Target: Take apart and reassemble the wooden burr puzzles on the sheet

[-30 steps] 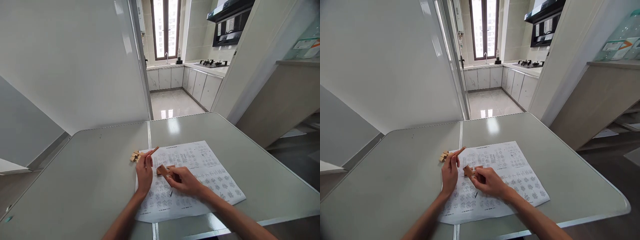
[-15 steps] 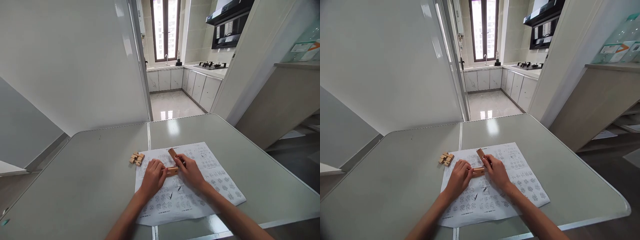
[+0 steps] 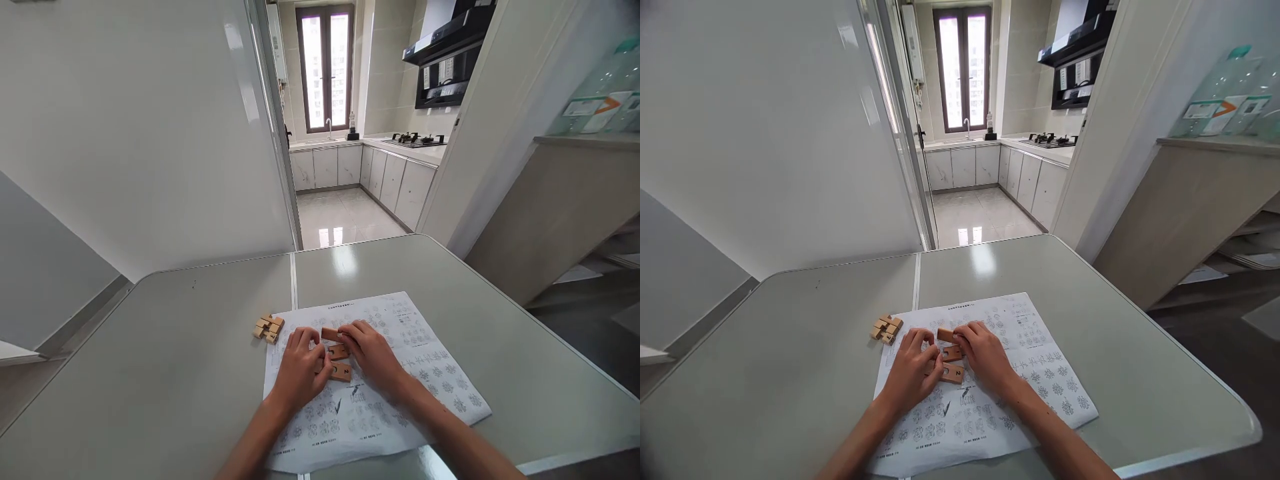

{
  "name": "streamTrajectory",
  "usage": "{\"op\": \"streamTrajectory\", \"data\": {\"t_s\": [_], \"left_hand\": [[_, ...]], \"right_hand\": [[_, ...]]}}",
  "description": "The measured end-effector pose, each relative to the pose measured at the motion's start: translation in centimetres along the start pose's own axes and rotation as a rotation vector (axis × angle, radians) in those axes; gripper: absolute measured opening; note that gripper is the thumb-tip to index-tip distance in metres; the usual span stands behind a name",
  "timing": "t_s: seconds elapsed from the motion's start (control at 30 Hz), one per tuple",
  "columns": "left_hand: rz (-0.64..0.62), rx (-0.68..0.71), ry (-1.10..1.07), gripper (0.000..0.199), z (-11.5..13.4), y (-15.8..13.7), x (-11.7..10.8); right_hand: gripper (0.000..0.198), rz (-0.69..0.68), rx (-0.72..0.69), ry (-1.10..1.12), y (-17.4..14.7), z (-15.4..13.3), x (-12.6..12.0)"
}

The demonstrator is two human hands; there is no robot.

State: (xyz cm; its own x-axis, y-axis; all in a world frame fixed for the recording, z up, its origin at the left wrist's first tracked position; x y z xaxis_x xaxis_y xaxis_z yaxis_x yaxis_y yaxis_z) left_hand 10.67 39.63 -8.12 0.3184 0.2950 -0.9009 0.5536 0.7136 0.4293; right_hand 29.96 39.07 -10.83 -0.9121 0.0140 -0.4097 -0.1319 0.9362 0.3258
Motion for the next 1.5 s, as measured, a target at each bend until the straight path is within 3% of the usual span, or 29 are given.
{"op": "streamTrajectory", "data": {"t_s": [0.27, 0.6, 0.73, 0.87, 0.97, 1.13, 1.33, 1.5], "left_hand": [[0.008, 0.02, 0.051, 0.016, -0.2, 0.0, -0.1], [0.008, 0.047, -0.083, 0.011, 0.6, -0.2, -0.1], [-0.079, 0.126, -0.167, 0.024, 1.7, 0.0, -0.6], [-0.14, 0.218, -0.159, 0.052, 2.3, 0.2, -1.0], [-0.145, 0.248, -0.136, 0.049, 2.4, 0.3, -0.9], [-0.143, 0.163, -0.049, 0.045, 1.3, -0.2, -0.2], [0.024, -0.093, 0.142, 0.037, -1.3, -0.9, 0.6], [0.103, -0.203, 0.274, 0.03, -2.3, -1.0, 0.9]], "right_hand": [[0.025, -0.016, -0.009, 0.023, 0.1, -0.1, 0.3], [0.029, -0.031, -0.041, 0.038, -0.1, 0.1, 0.7], [0.032, -0.012, -0.01, 0.097, -0.1, -0.2, 0.6], [0.034, 0.039, 0.033, 0.164, 0.1, -0.1, 0.4], [0.029, 0.08, 0.073, 0.176, 0.1, 0.0, 0.4], [0.025, 0.081, 0.072, 0.166, 0.1, 0.1, 0.4], [0.023, 0.069, 0.067, 0.146, 0.3, 0.0, 0.3], [0.023, 0.061, 0.078, 0.147, 0.2, 0.1, 0.3]]}}
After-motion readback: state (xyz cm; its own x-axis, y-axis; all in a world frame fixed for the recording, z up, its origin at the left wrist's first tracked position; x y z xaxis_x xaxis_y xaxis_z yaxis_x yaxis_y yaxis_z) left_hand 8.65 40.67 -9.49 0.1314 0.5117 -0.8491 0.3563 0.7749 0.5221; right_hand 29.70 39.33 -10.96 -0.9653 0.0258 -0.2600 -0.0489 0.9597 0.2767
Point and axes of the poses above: each hand's wrist, its own y-axis towards the middle knuckle, its own x-axis out of the palm, z = x × y, the point moved 2 cm from there along y, towards the middle knuckle, and after that the axes turned 14 degrees about y, right-handed, at the moved point
